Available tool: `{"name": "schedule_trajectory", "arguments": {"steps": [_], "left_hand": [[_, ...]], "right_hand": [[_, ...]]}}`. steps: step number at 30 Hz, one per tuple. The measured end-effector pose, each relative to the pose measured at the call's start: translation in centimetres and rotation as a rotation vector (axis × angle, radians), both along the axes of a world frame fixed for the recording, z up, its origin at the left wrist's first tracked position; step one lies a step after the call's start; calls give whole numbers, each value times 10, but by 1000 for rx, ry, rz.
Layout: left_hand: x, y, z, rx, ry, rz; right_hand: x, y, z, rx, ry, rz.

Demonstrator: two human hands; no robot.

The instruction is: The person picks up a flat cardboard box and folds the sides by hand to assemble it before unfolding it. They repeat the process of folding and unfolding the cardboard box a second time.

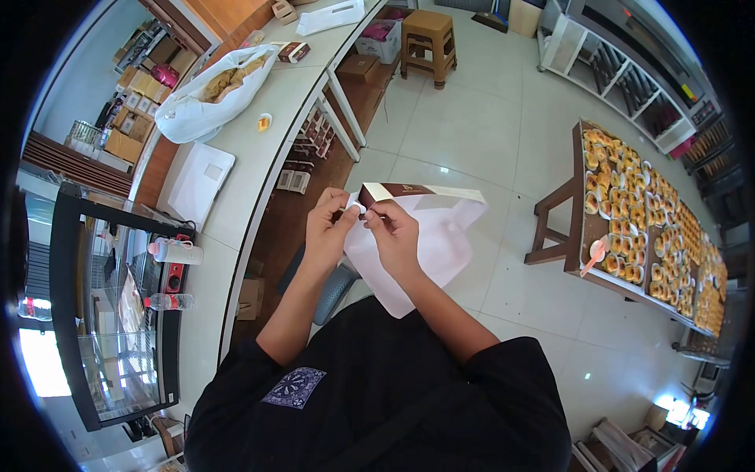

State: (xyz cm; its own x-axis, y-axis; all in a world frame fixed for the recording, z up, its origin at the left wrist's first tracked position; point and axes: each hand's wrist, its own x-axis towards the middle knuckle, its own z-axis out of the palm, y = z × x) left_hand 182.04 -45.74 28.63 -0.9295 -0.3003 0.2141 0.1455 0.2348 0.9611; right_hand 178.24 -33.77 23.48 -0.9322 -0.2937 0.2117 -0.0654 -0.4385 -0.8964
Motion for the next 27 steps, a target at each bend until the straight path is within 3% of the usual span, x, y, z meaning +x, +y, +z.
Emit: {"name": "schedule_trajectory", "arguments": {"steps": [6, 15, 21, 27], "left_hand": [[6, 12, 12, -310, 178, 222], [9, 9, 16, -268, 145, 170], [15, 8, 28, -783, 42, 135], [14, -6, 22, -158, 176, 11]], "right_hand": [[6, -4, 8, -29, -12, 7], [10, -7, 10, -79, -55, 29], [10, -9, -3, -79, -90, 57], [7, -3, 4, -51, -103, 75]]}}
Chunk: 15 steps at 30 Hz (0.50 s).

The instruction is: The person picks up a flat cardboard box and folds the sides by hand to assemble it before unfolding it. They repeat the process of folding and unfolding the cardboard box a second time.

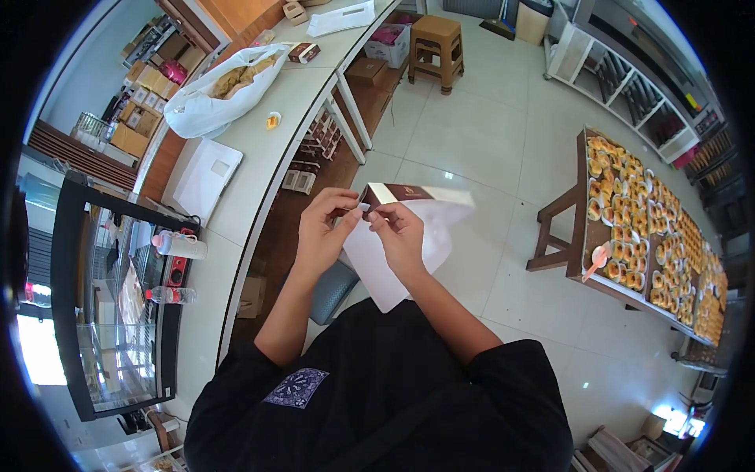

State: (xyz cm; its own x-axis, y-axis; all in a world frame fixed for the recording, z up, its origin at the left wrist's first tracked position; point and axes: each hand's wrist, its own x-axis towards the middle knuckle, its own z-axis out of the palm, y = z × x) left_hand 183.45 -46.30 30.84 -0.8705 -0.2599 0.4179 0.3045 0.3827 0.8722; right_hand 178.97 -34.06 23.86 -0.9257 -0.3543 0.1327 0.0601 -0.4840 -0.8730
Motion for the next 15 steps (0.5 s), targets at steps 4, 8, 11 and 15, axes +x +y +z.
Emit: {"name": "schedule_trajectory", "arguments": {"steps": [4, 8, 11, 15], "left_hand": [[1, -1, 0, 22, -56, 21], [2, 0, 8, -16, -80, 62], [3, 3, 7, -42, -108, 58], [4, -5, -2, 122, -68, -25]], "right_hand": [[0, -3, 9, -79, -44, 17], [0, -8, 10, -65, -58, 15], [2, -10, 6, -74, -80, 23], [2, -10, 12, -92, -85, 49]]}}
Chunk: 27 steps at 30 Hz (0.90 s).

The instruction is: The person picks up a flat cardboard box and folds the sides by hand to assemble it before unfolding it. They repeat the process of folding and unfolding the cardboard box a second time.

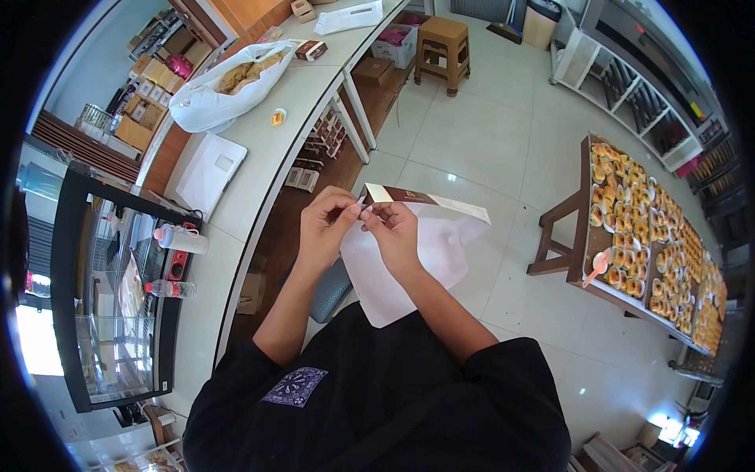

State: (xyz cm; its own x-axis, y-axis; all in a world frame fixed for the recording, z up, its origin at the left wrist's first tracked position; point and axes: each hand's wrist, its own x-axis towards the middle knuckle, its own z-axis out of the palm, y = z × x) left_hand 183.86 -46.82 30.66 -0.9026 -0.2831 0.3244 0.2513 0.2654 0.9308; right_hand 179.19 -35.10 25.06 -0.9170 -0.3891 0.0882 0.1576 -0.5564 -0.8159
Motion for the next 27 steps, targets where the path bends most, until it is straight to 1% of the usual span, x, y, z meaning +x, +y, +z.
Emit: {"name": "schedule_trajectory", "arguments": {"steps": [3, 7, 10, 12, 13, 15, 16, 18, 21, 24, 26, 27], "left_hand": [[-2, 0, 3, -111, 81, 11], [2, 1, 4, -152, 79, 40], [1, 5, 2, -182, 126, 87], [0, 7, 2, -212, 168, 100], [0, 7, 5, -244, 140, 70], [2, 7, 17, -307, 85, 14], [4, 5, 21, -389, 50, -38], [6, -1, 28, -551, -19, -142], [8, 0, 33, -652, -147, -210], [6, 4, 28, -671, -145, -163], [1, 2, 23, -543, -37, -67], [0, 1, 20, -478, 15, -20]], "right_hand": [[-3, 4, 0, 20, 49, 41], [-5, 9, 5, 10, 75, 130], [-5, 9, 11, 29, 88, 120], [-8, 6, 4, -63, 50, 107], [-9, 4, 0, -108, 31, 103], [-14, 0, -4, -209, -101, 54], [-16, -1, -4, -258, -169, 29], [-19, -1, -3, -263, -244, 23], [-19, -5, 4, -255, -305, 7], [-17, -3, 19, -314, -377, 35], [-19, 1, 24, -374, -382, 99], [-23, 6, 11, -181, -187, 216]]}}
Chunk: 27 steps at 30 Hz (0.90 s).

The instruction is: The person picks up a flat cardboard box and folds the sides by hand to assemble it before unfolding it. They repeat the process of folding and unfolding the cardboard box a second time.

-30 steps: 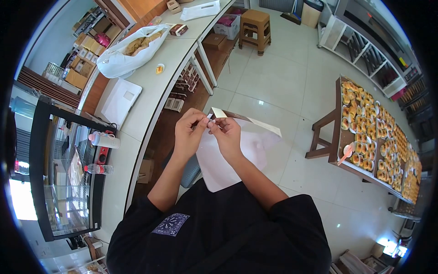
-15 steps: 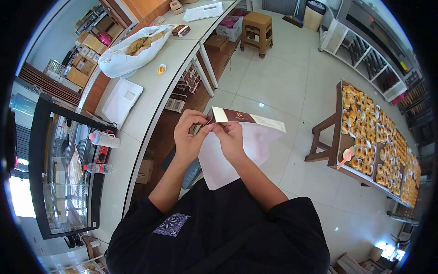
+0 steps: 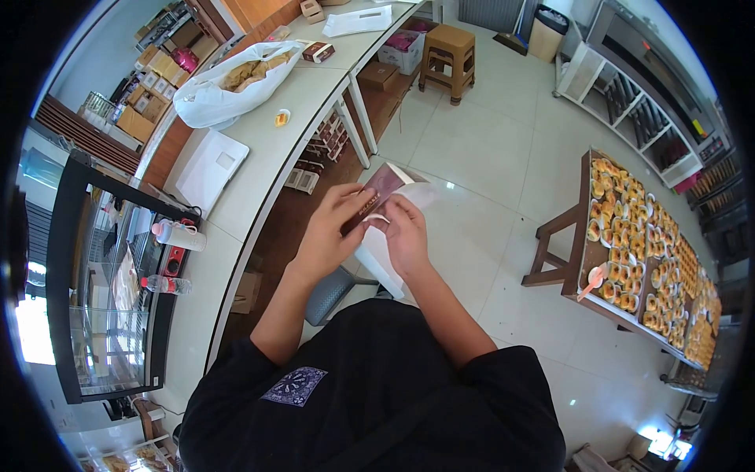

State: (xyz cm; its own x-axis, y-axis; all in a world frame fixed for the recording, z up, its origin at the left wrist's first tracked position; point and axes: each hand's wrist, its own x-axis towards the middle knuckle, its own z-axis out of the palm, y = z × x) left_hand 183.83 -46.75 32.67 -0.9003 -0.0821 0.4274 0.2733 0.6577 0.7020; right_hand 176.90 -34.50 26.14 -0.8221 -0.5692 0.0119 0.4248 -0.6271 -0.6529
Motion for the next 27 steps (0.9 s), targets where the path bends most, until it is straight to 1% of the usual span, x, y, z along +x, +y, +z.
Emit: {"name": "schedule_trajectory", "arguments": {"steps": [2, 3, 4, 6, 9, 12, 13, 15, 16, 17, 18, 20, 21, 23, 24, 25, 26, 27], "left_hand": [[-2, -3, -14, 130, 8, 81], [-3, -5, -19, 195, 11, 123], [-3, -5, -18, 241, -7, 121], [-4, -5, -16, 331, -45, 118], [-3, -15, -21, 412, -120, -151], [-2, -12, -8, 243, 0, -264], [1, -7, 0, 125, -17, -212], [7, 6, 13, -109, -53, -103], [9, 9, 12, -165, -79, -64], [10, 12, 12, -222, -104, -24], [11, 12, 12, -278, -130, 16], [12, 12, 13, -192, -76, 46], [13, 12, 13, -148, -48, 63], [14, -6, 4, -92, -22, -51], [14, -12, 2, -66, -11, -110], [13, -12, 2, 37, 42, -47], [12, -15, 1, 116, -21, -13], [11, -21, -1, 195, -84, 19]], "right_hand": [[-6, 8, -13, 319, 450, 222], [5, 6, -21, 467, 567, 210], [14, 5, -14, 495, 632, 188], [13, 6, -14, 460, 563, 306], [12, 4, -15, 286, 424, 263], [8, 6, -26, 175, 421, 217], [9, 4, -14, 308, 390, 199], [7, 5, -6, 303, 390, 139], [5, 5, -4, 301, 390, 110], [5, 5, -2, 230, 354, 98], [5, 5, 2, 286, 360, 91], [3, 9, 10, 403, 372, 78], [0, 12, 13, 415, 333, 28], [-11, 18, 15, 435, 256, -69], [-17, 20, 9, 453, 350, -110], [-21, 20, 4, 471, 444, -155], [-25, 20, 1, 489, 540, -204], [-23, 18, -4, 473, 446, -273]]}}
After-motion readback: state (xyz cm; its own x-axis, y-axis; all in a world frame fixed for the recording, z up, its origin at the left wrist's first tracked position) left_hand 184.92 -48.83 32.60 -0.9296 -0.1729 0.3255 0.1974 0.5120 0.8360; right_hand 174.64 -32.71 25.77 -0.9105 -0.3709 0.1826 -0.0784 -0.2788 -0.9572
